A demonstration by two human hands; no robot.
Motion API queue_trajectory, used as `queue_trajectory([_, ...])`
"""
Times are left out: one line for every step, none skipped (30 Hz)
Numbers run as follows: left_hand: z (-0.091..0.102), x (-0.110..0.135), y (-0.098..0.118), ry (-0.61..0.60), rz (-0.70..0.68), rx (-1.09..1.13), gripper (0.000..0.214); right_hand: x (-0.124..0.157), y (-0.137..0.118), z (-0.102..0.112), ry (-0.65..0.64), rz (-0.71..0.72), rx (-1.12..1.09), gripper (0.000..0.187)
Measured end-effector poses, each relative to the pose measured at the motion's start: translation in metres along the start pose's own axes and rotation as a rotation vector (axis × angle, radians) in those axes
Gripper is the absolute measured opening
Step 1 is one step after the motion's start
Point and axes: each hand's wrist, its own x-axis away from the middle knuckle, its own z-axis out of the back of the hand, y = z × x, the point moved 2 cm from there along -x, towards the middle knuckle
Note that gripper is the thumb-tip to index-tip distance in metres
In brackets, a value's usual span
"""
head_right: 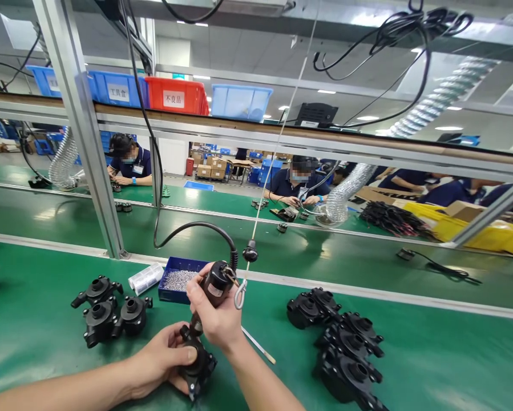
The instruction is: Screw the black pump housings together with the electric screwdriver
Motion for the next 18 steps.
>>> queue_trajectory([-0.001,0.000,0.001,-0.011,0.001,-0.004,0.066,-0.001,0.001,0.000,-0.023,-0.013,0.007,0.027])
queue_trajectory([-0.002,0.000,0.003,-0.022,0.006,-0.008,0.067,-0.003,0.003,0.000,-0.061,-0.030,0.014,0.028])
queue_trajectory([-0.003,0.000,0.004,-0.034,0.013,-0.011,0.067,-0.004,0.005,0.001,-0.107,-0.052,0.023,0.029])
queue_trajectory([-0.004,0.000,0.006,-0.048,0.023,-0.013,0.067,-0.005,0.007,0.001,-0.148,-0.070,0.034,0.031])
queue_trajectory([-0.004,0.000,0.007,-0.062,0.033,-0.014,0.067,-0.006,0.010,0.001,-0.182,-0.083,0.045,0.032])
queue_trajectory([-0.005,0.000,0.008,-0.074,0.042,-0.013,0.066,-0.007,0.013,0.002,-0.197,-0.087,0.056,0.033])
queue_trajectory([-0.005,0.000,0.009,-0.082,0.048,-0.010,0.066,-0.007,0.015,0.003,-0.194,-0.082,0.064,0.034])
queue_trajectory([-0.005,0.000,0.010,-0.088,0.052,-0.008,0.066,-0.007,0.018,0.004,-0.180,-0.073,0.068,0.034])
queue_trajectory([-0.005,0.000,0.010,-0.091,0.055,-0.005,0.067,-0.007,0.021,0.005,-0.161,-0.062,0.069,0.034])
queue_trajectory([-0.006,0.000,0.010,-0.091,0.058,-0.002,0.068,-0.006,0.023,0.005,-0.143,-0.056,0.066,0.034])
queue_trajectory([-0.006,0.000,0.009,-0.090,0.061,0.000,0.069,-0.005,0.025,0.005,-0.123,-0.053,0.064,0.033])
queue_trajectory([-0.006,0.000,0.009,-0.091,0.065,0.001,0.071,-0.004,0.026,0.005,-0.102,-0.050,0.065,0.032])
queue_trajectory([-0.006,0.000,0.008,-0.094,0.068,-0.002,0.072,-0.003,0.027,0.004,-0.082,-0.047,0.070,0.032])
queue_trajectory([-0.006,0.000,0.007,-0.100,0.069,-0.009,0.074,-0.002,0.026,0.003,-0.062,-0.043,0.077,0.031])
queue_trajectory([-0.007,0.000,0.006,-0.110,0.068,-0.021,0.076,-0.001,0.025,0.001,-0.052,-0.048,0.089,0.030])
queue_trajectory([-0.007,0.000,0.004,-0.123,0.063,-0.041,0.077,-0.001,0.024,-0.001,-0.054,-0.056,0.095,0.030])
queue_trajectory([-0.006,0.000,0.001,-0.132,0.061,-0.071,0.077,0.000,0.021,-0.003,-0.062,-0.064,0.089,0.030])
queue_trajectory([-0.005,0.000,-0.002,-0.128,0.055,-0.116,0.076,-0.001,0.018,-0.004,-0.071,-0.071,0.072,0.030])
